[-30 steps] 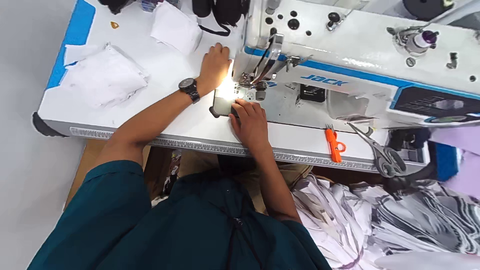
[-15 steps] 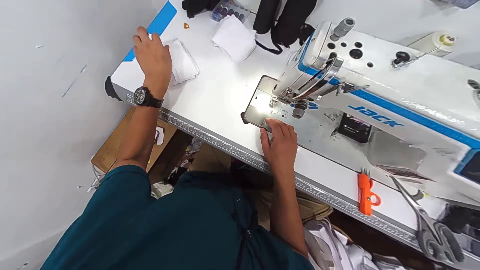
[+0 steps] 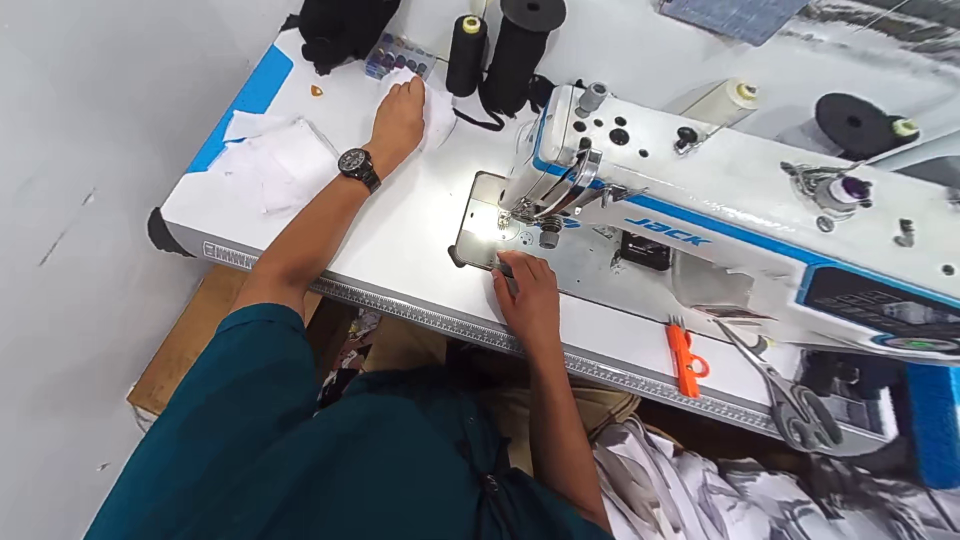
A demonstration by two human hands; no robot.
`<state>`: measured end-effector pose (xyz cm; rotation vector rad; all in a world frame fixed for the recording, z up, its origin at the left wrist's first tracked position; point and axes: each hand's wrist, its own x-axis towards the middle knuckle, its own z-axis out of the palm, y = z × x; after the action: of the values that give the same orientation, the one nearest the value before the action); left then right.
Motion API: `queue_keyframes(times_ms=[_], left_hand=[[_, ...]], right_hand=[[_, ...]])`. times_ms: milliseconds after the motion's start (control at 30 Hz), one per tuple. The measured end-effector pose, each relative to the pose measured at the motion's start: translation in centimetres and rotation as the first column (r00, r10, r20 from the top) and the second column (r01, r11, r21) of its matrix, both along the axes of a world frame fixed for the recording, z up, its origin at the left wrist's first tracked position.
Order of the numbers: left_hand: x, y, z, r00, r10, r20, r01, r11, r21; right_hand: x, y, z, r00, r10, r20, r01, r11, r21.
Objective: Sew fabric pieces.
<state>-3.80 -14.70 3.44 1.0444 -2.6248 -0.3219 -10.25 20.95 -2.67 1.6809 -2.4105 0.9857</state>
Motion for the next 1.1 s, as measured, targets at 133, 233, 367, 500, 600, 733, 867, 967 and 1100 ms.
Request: queue_keyframes(times_ms=[133, 233, 367, 500, 600, 733, 867, 967, 1100], left_hand=[[1.6, -0.3, 0.6, 0.99, -0.103, -0.097, 0.106, 0.994, 0.028], [0.8, -0.5, -0.5, 0.991, -0.123, -0.058, 0.123, 0.992, -0.006], [-0.9, -0.3, -1.2, 0.999, -0.033, -0.021, 0.031, 0.996, -0.079], [0.3, -0.4, -0.2, 0.991, -0.116, -0.068, 0.119, 0.992, 0.043], [2.4, 1.1, 1.7, 0.904, -0.401, -0.15, 0.428, 0.85, 0.306], [2.2, 7.6, -0.2, 0.589, -0.773, -0.237, 0.73, 0.383, 0.565], [1.6, 9.9, -1.7, 0.539, -0.773, -0.333, 0.827, 0.41, 0.385], [1.4, 9.0, -2.5, 0.555, -0.78, -0.288, 0.83, 0.498, 0.25], [1.3, 10.6, -3.3, 0.564, -0.816, -0.125, 0.823, 0.543, 0.165]], right_hand=[[-0.2, -0.2, 0.2, 0.999, -0.004, 0.033, 0.004, 1.0, 0.004], [-0.1, -0.3, 0.1, 0.999, -0.016, 0.039, 0.016, 1.0, 0.009], [0.0, -0.5, 0.1, 1.0, -0.025, 0.012, 0.025, 1.0, 0.009], [0.1, -0.3, 0.2, 0.999, -0.032, 0.031, 0.032, 0.999, 0.012], [-0.1, -0.1, 0.4, 0.99, -0.039, 0.133, 0.044, 0.998, -0.035], [-0.1, 0.5, 0.3, 0.94, -0.128, 0.315, 0.164, 0.983, -0.089], [0.7, 0.7, 0.5, 0.941, -0.224, 0.254, 0.242, 0.969, -0.043], [2.0, 0.0, 0.7, 0.943, -0.284, 0.174, 0.289, 0.957, -0.003], [3.7, -2.4, 0.7, 0.926, -0.378, -0.014, 0.377, 0.92, 0.109]])
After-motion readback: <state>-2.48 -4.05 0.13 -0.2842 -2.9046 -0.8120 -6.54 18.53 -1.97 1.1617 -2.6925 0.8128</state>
